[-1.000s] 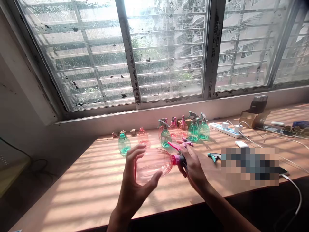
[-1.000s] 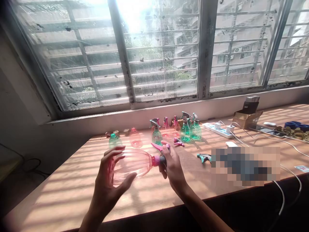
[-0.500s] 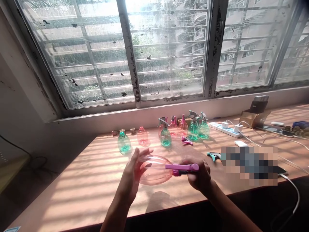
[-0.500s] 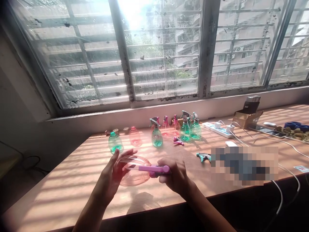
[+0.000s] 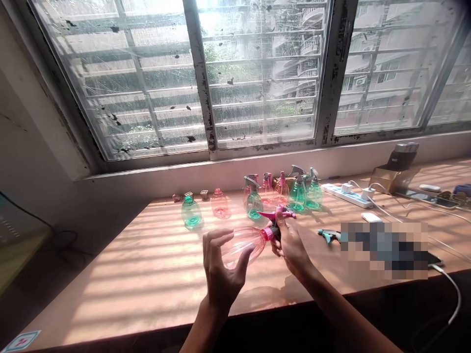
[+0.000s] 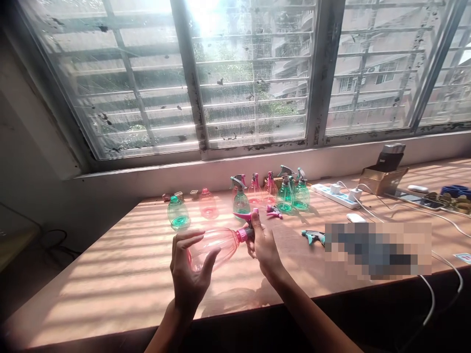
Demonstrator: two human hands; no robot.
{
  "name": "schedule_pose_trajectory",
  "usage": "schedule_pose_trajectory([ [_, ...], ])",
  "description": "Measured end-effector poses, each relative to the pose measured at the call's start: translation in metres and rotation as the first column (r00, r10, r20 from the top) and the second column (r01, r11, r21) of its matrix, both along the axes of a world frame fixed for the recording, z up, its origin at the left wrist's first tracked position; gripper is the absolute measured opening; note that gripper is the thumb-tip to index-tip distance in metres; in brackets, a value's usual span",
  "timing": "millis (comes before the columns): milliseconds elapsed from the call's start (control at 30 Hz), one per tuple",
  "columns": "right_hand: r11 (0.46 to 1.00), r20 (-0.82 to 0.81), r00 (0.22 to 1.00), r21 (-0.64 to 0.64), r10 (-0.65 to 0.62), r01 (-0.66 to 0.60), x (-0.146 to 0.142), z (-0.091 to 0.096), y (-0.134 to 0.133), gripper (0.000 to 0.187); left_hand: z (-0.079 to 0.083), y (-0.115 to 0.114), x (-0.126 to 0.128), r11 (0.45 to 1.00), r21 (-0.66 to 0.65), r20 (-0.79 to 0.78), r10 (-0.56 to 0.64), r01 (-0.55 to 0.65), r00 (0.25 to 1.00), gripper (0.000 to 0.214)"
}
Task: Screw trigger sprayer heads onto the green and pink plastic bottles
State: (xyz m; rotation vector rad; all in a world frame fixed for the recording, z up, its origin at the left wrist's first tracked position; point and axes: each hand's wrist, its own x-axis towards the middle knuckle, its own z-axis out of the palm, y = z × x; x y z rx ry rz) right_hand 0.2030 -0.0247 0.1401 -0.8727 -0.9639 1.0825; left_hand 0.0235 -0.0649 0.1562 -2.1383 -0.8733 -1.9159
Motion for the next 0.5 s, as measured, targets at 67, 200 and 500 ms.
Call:
schedule_pose_trajectory([
  [67, 0.999, 0.084, 0.996, 0.054, -0.004, 0.0, 0.009, 0.005, 0.005, 0.069, 0.001, 0.012, -0.007, 0.997, -0.072, -0.117, -0.008, -0.001, 0.993, 0.05],
  [200, 0.986, 0.366, 0.93, 0.147, 0.022, -0.081, 0.022, 0.014, 0.007, 0.066, -0.001, 0.048, -0.02, 0.96, -0.278, -0.336, -0.101, 0.004, 0.936, 0.083],
  [500, 0.945, 0.963, 0.269, -0.055, -0.035, 0.323, 0.115, -0.005, 0.016, 0.034, -0.036, 0.145, 0.001, 0.736, -0.665, -0.314, -0.121, -0.127, 0.942, 0.038],
])
